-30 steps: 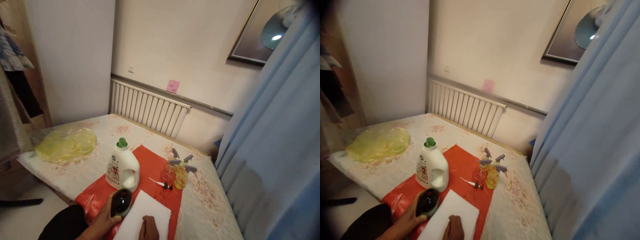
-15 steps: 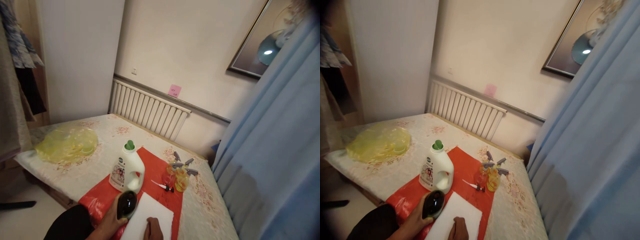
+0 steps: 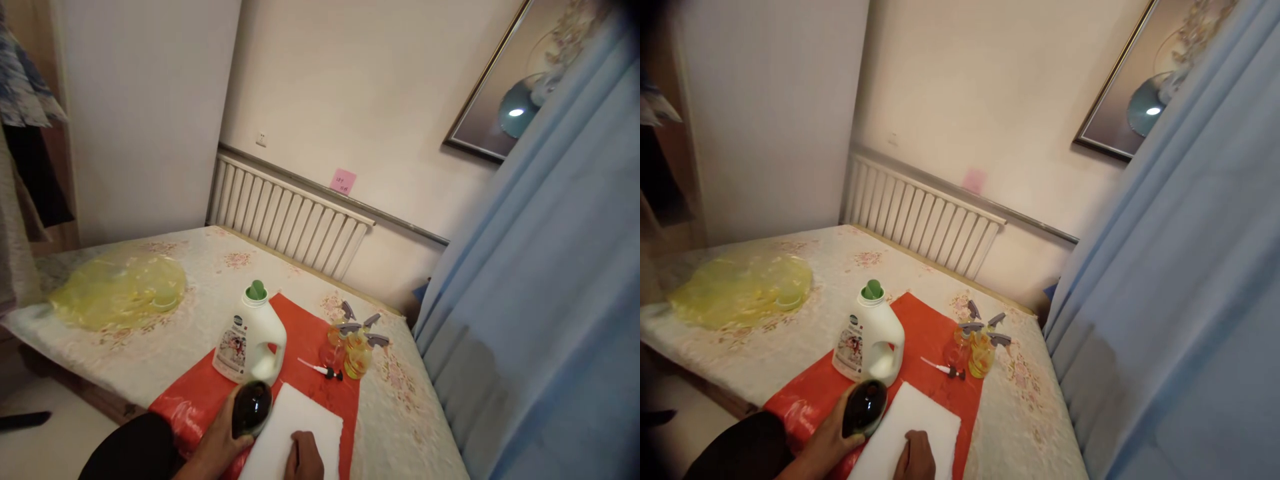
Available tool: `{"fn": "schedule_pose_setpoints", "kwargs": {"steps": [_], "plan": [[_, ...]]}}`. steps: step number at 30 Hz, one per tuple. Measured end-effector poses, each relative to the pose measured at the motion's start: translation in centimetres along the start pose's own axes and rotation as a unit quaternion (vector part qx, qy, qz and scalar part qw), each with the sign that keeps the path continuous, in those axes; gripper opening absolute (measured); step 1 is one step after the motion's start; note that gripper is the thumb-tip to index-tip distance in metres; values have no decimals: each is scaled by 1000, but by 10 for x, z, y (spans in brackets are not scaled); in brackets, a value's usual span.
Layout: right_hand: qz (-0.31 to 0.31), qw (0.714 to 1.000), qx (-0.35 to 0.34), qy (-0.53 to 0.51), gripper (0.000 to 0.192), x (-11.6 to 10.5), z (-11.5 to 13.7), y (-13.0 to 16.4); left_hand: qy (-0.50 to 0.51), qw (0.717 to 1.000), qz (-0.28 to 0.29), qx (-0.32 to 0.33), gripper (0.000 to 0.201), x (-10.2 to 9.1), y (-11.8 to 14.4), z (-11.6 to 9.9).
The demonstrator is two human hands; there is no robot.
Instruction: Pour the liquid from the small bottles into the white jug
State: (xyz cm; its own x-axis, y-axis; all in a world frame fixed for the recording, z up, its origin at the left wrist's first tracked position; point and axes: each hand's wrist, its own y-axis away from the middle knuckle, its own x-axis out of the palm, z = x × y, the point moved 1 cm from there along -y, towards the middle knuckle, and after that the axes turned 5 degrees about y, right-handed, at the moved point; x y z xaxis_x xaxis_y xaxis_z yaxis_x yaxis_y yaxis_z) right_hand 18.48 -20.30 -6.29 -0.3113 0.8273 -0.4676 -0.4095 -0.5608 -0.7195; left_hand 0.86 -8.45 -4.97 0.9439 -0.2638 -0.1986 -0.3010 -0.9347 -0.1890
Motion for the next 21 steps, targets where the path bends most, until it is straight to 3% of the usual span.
{"fn": "schedule_pose_setpoints", "kwargs": {"steps": [21], "plan": [[19,1000,4,13,22,-5,6,-2,-36,999,-9,19,87,3,0,7]]}}
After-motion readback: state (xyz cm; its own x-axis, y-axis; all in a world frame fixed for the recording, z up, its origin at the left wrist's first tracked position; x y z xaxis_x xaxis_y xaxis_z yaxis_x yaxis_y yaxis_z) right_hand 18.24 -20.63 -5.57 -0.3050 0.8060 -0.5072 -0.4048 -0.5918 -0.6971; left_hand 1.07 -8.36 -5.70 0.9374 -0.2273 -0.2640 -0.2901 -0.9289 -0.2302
